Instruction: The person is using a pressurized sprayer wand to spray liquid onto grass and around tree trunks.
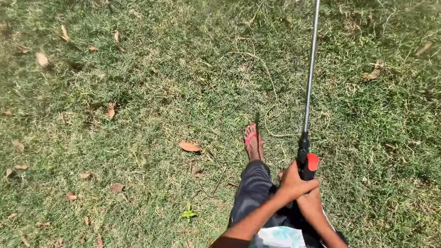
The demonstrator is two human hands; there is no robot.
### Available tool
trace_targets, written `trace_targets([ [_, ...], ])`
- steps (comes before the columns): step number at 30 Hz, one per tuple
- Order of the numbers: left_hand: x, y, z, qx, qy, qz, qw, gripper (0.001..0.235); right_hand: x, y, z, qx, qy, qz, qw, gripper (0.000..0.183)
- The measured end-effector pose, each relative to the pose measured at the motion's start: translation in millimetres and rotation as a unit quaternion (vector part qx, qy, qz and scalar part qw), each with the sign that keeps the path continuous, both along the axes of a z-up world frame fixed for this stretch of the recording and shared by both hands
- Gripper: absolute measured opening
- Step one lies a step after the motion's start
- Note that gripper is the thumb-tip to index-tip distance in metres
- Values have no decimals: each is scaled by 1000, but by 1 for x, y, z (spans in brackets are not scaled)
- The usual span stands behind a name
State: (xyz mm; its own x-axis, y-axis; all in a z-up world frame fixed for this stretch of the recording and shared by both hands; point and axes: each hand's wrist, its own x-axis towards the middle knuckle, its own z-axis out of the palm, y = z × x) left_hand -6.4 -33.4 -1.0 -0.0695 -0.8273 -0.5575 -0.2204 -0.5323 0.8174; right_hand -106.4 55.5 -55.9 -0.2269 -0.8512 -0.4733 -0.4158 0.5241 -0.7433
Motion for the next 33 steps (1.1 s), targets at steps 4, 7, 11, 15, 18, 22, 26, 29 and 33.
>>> trace_targets([
  [4, 11, -46, -13, 49, -12, -86, 995, 62, 9, -40, -8, 157, 47, -57, 985, 52],
  [7, 23, -68, 18, 109, -39, -138, 984, 70, 17, -45, -9, 110, -138, -138, 975, 46],
  [11, 31, -93, 47, 84, -60, -131, 986, 69, 23, -76, 27, 9, -189, -115, 975, 44],
  [15, 25, -105, 48, -10, -53, -122, 991, 71, 19, -104, 61, -50, -90, -50, 993, 46],
  [18, 21, -125, 57, 12, -18, -156, 988, 74, 23, -107, 66, -69, -87, -54, 992, 50],
  [22, 14, -109, 30, 34, -13, -171, 985, 78, 25, -84, 26, -11, -171, -159, 972, 52],
  [26, 9, -147, 17, 84, -89, -189, 974, 75, 28, -122, 14, 11, -244, -211, 946, 50],
  [29, 14, -174, 18, 63, -84, -162, 981, 71, 32, -157, 21, 13, -168, -160, 973, 49],
  [33, 30, -228, 35, -104, -45, -119, 986, 75, 32, -211, 4, 4, -52, -58, 997, 42],
])
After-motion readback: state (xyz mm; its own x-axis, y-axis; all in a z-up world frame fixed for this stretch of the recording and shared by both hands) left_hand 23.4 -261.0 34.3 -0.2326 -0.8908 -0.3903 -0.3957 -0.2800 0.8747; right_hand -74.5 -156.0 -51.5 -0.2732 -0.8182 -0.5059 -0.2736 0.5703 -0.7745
